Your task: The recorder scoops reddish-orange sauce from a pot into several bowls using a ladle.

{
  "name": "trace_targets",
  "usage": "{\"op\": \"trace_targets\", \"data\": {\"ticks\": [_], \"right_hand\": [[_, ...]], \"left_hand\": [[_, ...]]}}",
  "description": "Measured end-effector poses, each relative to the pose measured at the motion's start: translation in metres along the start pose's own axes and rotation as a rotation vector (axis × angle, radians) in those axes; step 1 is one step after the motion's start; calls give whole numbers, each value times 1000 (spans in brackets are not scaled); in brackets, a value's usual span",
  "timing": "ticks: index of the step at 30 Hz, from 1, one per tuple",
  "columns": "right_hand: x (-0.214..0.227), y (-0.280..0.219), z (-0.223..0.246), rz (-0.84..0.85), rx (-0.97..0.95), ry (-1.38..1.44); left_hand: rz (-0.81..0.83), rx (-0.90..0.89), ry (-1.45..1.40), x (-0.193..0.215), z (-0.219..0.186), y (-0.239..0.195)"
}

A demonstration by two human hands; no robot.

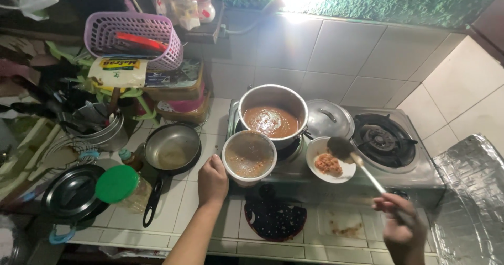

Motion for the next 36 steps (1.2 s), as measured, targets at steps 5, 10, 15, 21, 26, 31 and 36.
{"op": "trace_targets", "data": {"ticks": [5, 10, 15, 21, 26, 31, 36], "right_hand": [[17, -3, -42, -327, -174, 495], [21, 22, -40, -362, -291, 678], [1, 70, -29, -348, -223, 780], [-75, 148, 8, 139, 70, 765], [-131, 202, 64, 367, 562, 150], [-204, 235, 59, 430, 701, -117], [-239, 244, 86, 661, 635, -12]], "left_hand": [[5, -3, -7, 0, 0, -1], [-22, -17, -6, -2, 2, 1], [-103, -69, 7, -3, 16, 6], [-83, 24, -7, -2, 25, 3], [-160, -36, -6, -2, 37, 4], [-182, -20, 31, 3, 28, -2], [-218, -111, 47, 0, 54, 10]]}}
Point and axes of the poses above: each hand's wrist, its own y-axis towards the middle knuckle, its own x-axis out of the back of the hand, z = x × y, the point moved 9 cm from there along y, towards the middle knuckle, and after that the axes turned 7 degrees about z, right-handed, at the moved point
